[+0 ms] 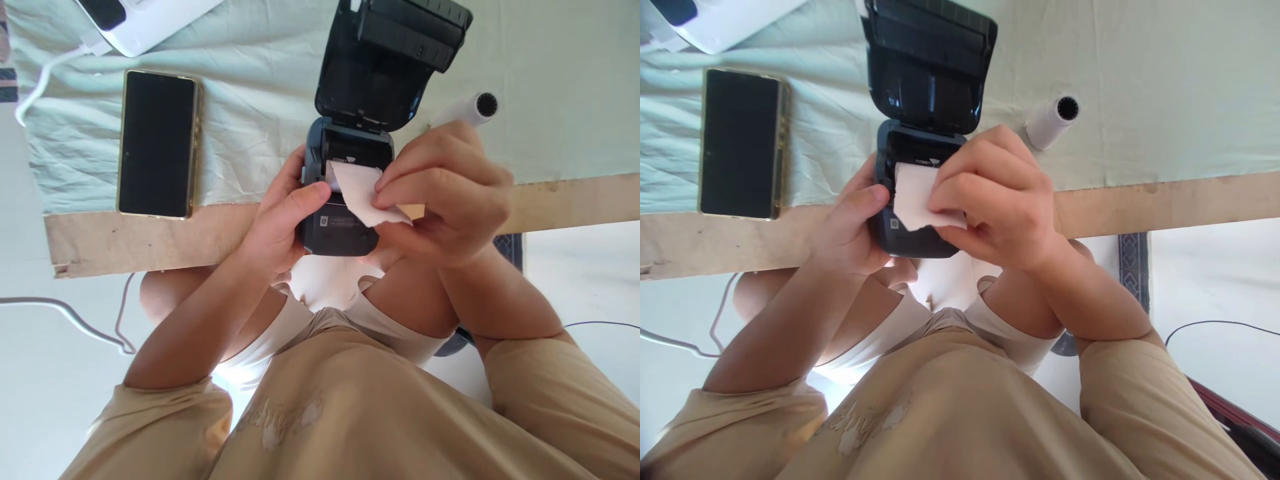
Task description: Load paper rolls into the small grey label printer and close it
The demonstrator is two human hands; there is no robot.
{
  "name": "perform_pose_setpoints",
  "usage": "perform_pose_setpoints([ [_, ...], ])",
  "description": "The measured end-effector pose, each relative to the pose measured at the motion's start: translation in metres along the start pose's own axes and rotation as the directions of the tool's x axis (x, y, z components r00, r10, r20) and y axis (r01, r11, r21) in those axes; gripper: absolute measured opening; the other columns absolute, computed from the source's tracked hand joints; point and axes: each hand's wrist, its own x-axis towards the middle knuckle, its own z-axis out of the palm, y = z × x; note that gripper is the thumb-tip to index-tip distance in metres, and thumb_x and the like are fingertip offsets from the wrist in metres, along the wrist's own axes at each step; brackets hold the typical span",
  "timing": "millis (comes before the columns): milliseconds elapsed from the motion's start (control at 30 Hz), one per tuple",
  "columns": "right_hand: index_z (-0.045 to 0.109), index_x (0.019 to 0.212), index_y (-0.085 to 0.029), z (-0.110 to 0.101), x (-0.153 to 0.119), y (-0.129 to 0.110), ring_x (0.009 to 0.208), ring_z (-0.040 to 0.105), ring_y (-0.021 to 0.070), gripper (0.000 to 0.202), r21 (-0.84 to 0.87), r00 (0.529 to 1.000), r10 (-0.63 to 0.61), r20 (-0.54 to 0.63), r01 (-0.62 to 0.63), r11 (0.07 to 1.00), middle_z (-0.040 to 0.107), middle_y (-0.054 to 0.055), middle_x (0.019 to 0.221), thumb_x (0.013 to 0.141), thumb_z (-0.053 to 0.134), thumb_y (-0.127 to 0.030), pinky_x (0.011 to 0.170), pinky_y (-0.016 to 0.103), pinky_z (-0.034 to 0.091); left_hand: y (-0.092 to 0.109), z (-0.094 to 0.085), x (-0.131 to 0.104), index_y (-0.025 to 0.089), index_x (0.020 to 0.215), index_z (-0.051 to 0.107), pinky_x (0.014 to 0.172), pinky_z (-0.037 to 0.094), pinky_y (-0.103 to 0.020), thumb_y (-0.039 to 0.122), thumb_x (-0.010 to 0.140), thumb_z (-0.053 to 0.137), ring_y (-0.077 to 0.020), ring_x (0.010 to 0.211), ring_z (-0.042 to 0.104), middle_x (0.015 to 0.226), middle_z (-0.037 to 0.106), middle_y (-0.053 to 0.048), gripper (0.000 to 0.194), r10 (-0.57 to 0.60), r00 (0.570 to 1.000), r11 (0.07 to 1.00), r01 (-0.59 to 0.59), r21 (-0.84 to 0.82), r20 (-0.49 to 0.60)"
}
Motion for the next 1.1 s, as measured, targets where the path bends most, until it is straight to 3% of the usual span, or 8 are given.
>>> perform_pose_setpoints([
  [100,0.065,0.095,-0.031,0.005,-0.003,-0.009,0.084,0.072,0.0208,0.009,0.035,0.975,-0.128,-0.183,0.136,0.99,0.075,-0.002,0.088,0.098,0.064,-0.023,0.078,0.043,0.056,-0.001,-0.003,0.0,0.028,0.111,0.069,0.085,0.069,-0.036,0.049,0.089,0.085,-0.0317,0.125,0.079,0.101,0.08,-0.002,0.034,0.034,0.999,0.999,-0.034,-0.02,0.006],
  [233,0.062,0.095,-0.029,0.013,-0.008,-0.015,0.092,0.071,0.0183,0.01,0.01,0.979,-0.19,-0.079,0.191,0.981,0.077,-0.006,0.092,0.1,0.065,-0.02,0.075,0.043,0.047,0.001,-0.01,0.001,0.031,0.113,0.07,0.079,0.068,-0.034,0.049,0.091,0.084,-0.0319,0.118,0.079,0.09,0.077,0.0,0.032,-0.033,0.999,0.998,0.032,0.053,0.028],
  [433,0.066,0.1,-0.033,0.003,-0.002,-0.002,0.098,0.076,0.0212,0.026,0.094,0.979,-0.183,-0.088,0.191,0.977,0.076,-0.003,0.097,0.107,0.054,-0.056,0.085,0.047,0.059,-0.001,-0.008,0.001,0.029,0.119,0.067,0.089,0.07,-0.042,0.035,0.08,0.092,-0.0364,0.122,0.08,0.098,0.076,-0.001,0.047,0.011,1.0,0.997,-0.009,0.083,-0.023],
  [533,0.073,0.117,-0.039,-0.013,0.003,0.013,0.113,0.077,0.0242,0.023,0.044,0.98,0.005,-0.2,0.004,0.999,0.077,-0.001,0.12,0.106,0.057,-0.051,0.092,0.046,0.065,0.002,-0.004,-0.002,0.027,0.125,0.067,0.091,0.073,-0.047,0.03,0.079,0.091,-0.04,0.123,0.081,0.106,0.079,-0.004,0.052,-0.015,0.999,0.994,0.02,0.107,-0.041],
  [733,0.052,0.16,-0.052,-0.013,-0.002,0.027,0.14,0.071,0.029,0.05,0.321,0.939,0.337,-0.063,-0.3,0.898,0.06,-0.004,0.163,0.112,0.049,-0.064,0.099,0.042,0.068,0.011,-0.012,-0.002,0.029,0.147,0.063,0.109,0.071,-0.055,0.031,0.074,0.1,-0.0442,0.134,0.076,0.116,0.083,-0.005,0.083,-0.09,0.994,0.988,0.082,0.128,0.054],
  [833,0.062,0.147,-0.049,-0.001,-0.004,0.024,0.124,0.074,0.0246,0.042,0.387,0.963,0.256,-0.087,-0.204,0.899,0.07,-0.002,0.145,0.11,0.054,-0.066,0.084,0.038,0.07,0.011,-0.014,-0.001,0.031,0.15,0.062,0.106,0.072,-0.054,0.035,0.076,0.102,-0.0437,0.13,0.078,0.116,0.083,-0.004,0.085,-0.086,0.995,0.989,0.08,0.125,0.046],
  [933,0.071,0.123,-0.039,0.003,-0.004,0.023,0.125,0.073,0.0255,0.023,0.287,0.995,0.064,-0.078,-0.039,0.957,0.073,-0.001,0.135,0.103,0.068,-0.05,0.102,0.048,0.069,0.005,-0.012,-0.001,0.032,0.145,0.064,0.094,0.074,-0.046,0.039,0.082,0.099,-0.038,0.121,0.082,0.111,0.082,-0.002,0.073,-0.081,0.996,0.989,0.076,0.125,0.036],
  [1100,0.072,0.109,-0.033,0.0,-0.005,0.022,0.133,0.068,0.031,0.016,0.129,0.997,0.055,0.059,-0.062,0.99,0.067,0.007,0.136,0.1,0.062,-0.042,0.122,0.063,0.062,-0.002,-0.008,-0.003,0.029,0.133,0.066,0.076,0.071,-0.035,0.042,0.079,0.101,-0.0324,0.104,0.084,0.1,0.081,-0.001,0.066,0.033,0.999,0.997,-0.035,0.065,0.018],
])
